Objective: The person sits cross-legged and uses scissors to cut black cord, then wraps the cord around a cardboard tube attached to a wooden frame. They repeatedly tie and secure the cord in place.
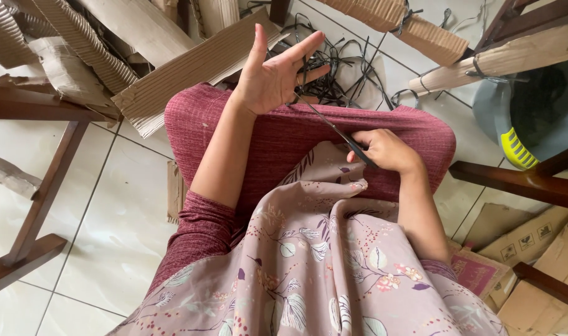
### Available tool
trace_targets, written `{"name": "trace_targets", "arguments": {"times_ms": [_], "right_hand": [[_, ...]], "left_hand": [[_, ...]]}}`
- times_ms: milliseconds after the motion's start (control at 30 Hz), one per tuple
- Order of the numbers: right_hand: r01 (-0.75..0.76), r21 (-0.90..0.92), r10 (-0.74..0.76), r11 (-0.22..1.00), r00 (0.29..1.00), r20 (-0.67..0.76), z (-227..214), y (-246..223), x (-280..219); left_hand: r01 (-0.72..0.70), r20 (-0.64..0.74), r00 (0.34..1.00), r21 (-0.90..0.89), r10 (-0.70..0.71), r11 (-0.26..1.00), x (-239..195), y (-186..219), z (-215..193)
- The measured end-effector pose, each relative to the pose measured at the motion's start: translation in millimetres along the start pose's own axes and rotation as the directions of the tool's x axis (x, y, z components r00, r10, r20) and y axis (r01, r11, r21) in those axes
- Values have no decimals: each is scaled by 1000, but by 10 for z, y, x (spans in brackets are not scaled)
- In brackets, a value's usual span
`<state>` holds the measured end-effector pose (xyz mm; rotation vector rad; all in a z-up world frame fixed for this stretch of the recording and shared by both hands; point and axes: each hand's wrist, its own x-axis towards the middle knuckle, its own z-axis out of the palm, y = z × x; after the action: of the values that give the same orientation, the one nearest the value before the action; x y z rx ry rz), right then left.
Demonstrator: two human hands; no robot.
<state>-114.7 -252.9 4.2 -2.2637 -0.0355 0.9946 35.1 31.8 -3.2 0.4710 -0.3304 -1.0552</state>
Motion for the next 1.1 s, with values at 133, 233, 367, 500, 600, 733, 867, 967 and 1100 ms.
{"name": "trace_targets", "arguments": {"times_ms": [133,233,367,500,600,733,867,967,1100], "right_hand": [[65,45,-64,997,998,-23,30,192,19],[92,116,-88,989,995,-37,31,235,7],[243,308,-263,920,964,27,-16,140,-28],[308,503,-384,808,922,52,28,245,12],[289,493,-364,821,929,61,40,194,18],[270,467,-343,842,936,77,67,218,53],[162,308,-187,938,981,54,106,251,109],[90,331,-134,939,984,114,69,210,53],[158,388,-262,908,937,232,26,194,34]], "left_hand": [[42,20,999,41,-42,998,4,9,-14],[62,15,998,47,-63,997,42,-47,-38],[-10,-15,1000,187,13,982,127,-129,-55],[46,-33,999,320,-37,946,178,-158,33],[205,-164,976,448,-146,870,207,-233,59],[153,-17,988,326,-156,933,190,-263,-4],[-125,199,979,389,49,913,109,-159,85],[-134,195,979,437,52,889,91,-113,159],[-82,193,981,371,9,925,124,-171,137]]}}
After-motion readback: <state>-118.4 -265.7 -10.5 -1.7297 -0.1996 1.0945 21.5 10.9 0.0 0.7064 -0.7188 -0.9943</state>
